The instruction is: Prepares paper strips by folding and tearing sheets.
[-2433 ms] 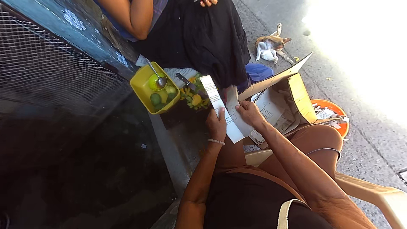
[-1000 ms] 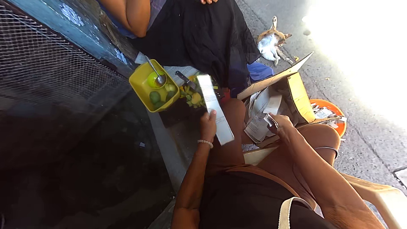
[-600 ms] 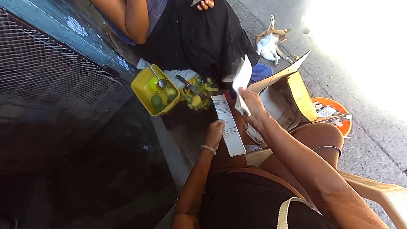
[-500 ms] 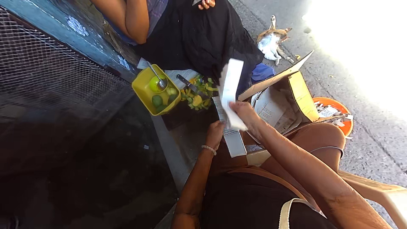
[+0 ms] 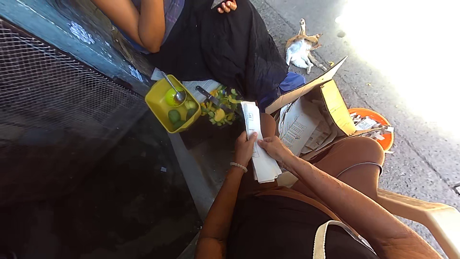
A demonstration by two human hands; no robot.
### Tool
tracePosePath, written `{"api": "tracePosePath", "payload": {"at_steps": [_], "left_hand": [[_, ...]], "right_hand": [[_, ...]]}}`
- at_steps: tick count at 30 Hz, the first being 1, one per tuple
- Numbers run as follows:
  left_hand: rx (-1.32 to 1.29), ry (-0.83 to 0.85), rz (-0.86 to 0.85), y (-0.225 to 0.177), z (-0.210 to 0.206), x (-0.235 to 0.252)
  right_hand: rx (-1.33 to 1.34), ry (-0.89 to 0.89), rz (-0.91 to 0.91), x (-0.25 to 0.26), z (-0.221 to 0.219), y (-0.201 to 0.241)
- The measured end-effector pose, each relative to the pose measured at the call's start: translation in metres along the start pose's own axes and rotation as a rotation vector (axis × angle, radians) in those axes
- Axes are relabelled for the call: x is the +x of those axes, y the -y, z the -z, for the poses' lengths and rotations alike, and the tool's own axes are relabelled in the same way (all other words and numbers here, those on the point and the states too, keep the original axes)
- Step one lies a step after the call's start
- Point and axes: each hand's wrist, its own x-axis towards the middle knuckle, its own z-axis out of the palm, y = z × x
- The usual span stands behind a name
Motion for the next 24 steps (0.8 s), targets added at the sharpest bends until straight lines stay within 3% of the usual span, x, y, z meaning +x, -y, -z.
{"api": "tracePosePath", "payload": {"at_steps": [4, 8, 13, 15, 18, 24], "left_hand": [[-0.156, -0.11, -0.041, -0.008, -0.008, -0.012], [-0.441, -0.143, -0.088, -0.022, -0.027, -0.021], [-1.001, 0.209, 0.0, -0.032, -0.033, -0.006], [-1.142, 0.242, -0.009, -0.028, -0.031, 0.016], [-1.194, 0.193, -0.082, -0.027, -0.029, 0.045], [-1.037, 0.175, -0.017, -0.047, -0.071, 0.048]], "right_hand": [[-0.348, -0.108, 0.185, -0.008, 0.002, -0.004], [-0.31, -0.109, 0.339, -0.019, 0.009, -0.007], [-0.308, 0.035, 0.459, -0.02, 0.033, -0.007], [-0.323, 0.169, 0.469, -0.015, 0.054, -0.011], [-0.363, 0.266, 0.406, -0.011, 0.093, -0.014], [-0.25, 0.172, 0.379, 0.0, 0.13, -0.017]]}}
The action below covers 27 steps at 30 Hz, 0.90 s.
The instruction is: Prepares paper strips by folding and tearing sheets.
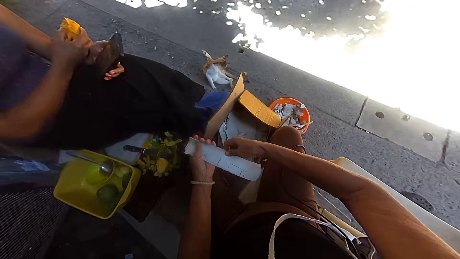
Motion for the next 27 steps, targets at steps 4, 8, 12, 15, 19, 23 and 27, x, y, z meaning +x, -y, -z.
{"api": "tracePosePath", "payload": {"at_steps": [4, 8, 12, 15, 19, 23, 27], "left_hand": [[0.011, -0.042, 0.022, 0.018, -0.027, 0.007], [0.107, 0.049, 0.115, 0.028, -0.047, 0.02], [0.686, 0.139, 0.187, 0.043, -0.038, 0.037], [1.205, 0.206, 0.238, 0.071, -0.011, 0.051], [1.769, 0.4, 0.404, 0.106, 0.001, 0.064], [2.132, 0.4, 0.549, 0.141, -0.004, 0.079], [2.272, 0.353, 0.555, 0.164, 0.003, 0.084]], "right_hand": [[0.067, -0.038, 0.004, 0.008, 0.004, -0.016], [-0.02, -0.229, 0.094, 0.002, 0.042, -0.022], [-0.173, -0.636, -0.004, -0.021, 0.133, -0.048], [-0.193, -1.01, -0.187, -0.054, 0.203, -0.094], [-0.056, -1.298, -0.478, -0.093, 0.249, -0.167], [0.195, -1.357, -0.738, -0.108, 0.245, -0.247], [0.474, -1.304, -0.836, -0.101, 0.223, -0.313]]}}
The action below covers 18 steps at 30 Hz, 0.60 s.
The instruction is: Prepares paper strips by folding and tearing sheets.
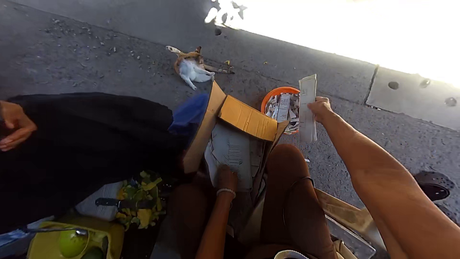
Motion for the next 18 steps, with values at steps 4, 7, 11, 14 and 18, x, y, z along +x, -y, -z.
{"api": "tracePosePath", "payload": {"at_steps": [4, 7, 11, 14, 18], "left_hand": [[0.046, -0.016, 0.027, -0.006, -0.009, 0.011], [0.064, -0.005, 0.044, -0.007, -0.012, 0.014], [0.115, 0.043, 0.069, -0.007, -0.019, 0.014], [0.133, 0.036, 0.073, -0.008, -0.026, 0.014], [0.158, 0.072, 0.085, -0.013, -0.023, 0.009]], "right_hand": [[0.075, 0.067, -0.105, 0.023, -0.031, -0.032], [0.154, 0.1, -0.143, 0.043, -0.051, -0.045], [0.345, 0.175, -0.194, 0.057, -0.065, -0.049], [0.374, 0.165, -0.161, 0.08, -0.076, -0.06], [-0.048, -0.061, -0.213, 0.087, -0.073, -0.06]]}}
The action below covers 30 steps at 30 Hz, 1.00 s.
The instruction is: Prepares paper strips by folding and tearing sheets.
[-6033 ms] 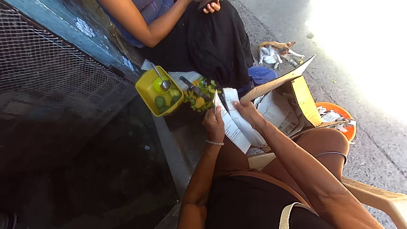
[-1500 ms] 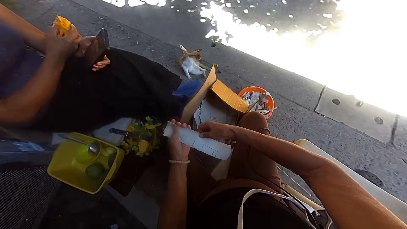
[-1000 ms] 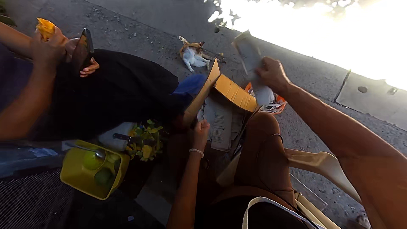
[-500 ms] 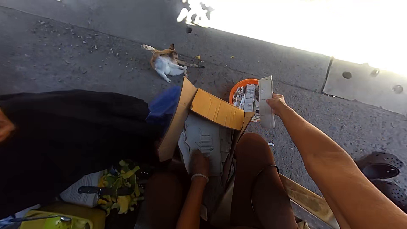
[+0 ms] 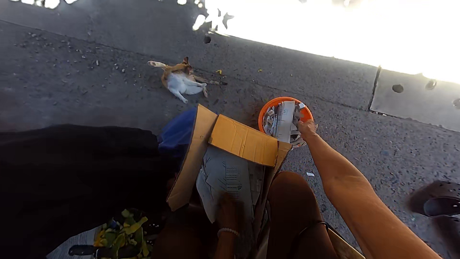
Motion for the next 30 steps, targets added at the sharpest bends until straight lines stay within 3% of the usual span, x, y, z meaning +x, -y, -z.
{"api": "tracePosePath", "payload": {"at_steps": [5, 10, 14, 17, 20, 24, 27, 30], "left_hand": [[-0.076, 0.012, 0.023, 0.005, 0.001, 0.003], [-0.144, 0.115, 0.027, 0.01, 0.0, 0.008], [-0.302, 0.189, -0.027, 0.021, -0.006, 0.007], [-0.341, 0.184, -0.074, 0.023, 0.001, -0.01], [-0.278, 0.085, -0.132, 0.032, 0.015, -0.035], [-0.137, -0.038, -0.182, 0.059, 0.047, -0.081], [-0.109, -0.101, -0.23, 0.099, 0.074, -0.126], [-0.173, -0.151, -0.253, 0.154, 0.093, -0.167]], "right_hand": [[-0.174, -0.03, -0.072, -0.029, 0.009, 0.014], [0.226, 0.146, 0.115, -0.045, 0.017, 0.048], [0.449, 0.25, 0.242, -0.114, 0.021, 0.11], [0.471, 0.375, 0.47, -0.176, 0.018, 0.141], [0.323, 0.618, 0.806, -0.239, 0.008, 0.146], [-0.266, 0.997, 1.174, -0.305, -0.016, 0.122], [-0.653, 0.957, 1.282, -0.328, -0.036, 0.099], [-0.583, 1.133, 1.277, -0.337, -0.02, 0.09]]}}
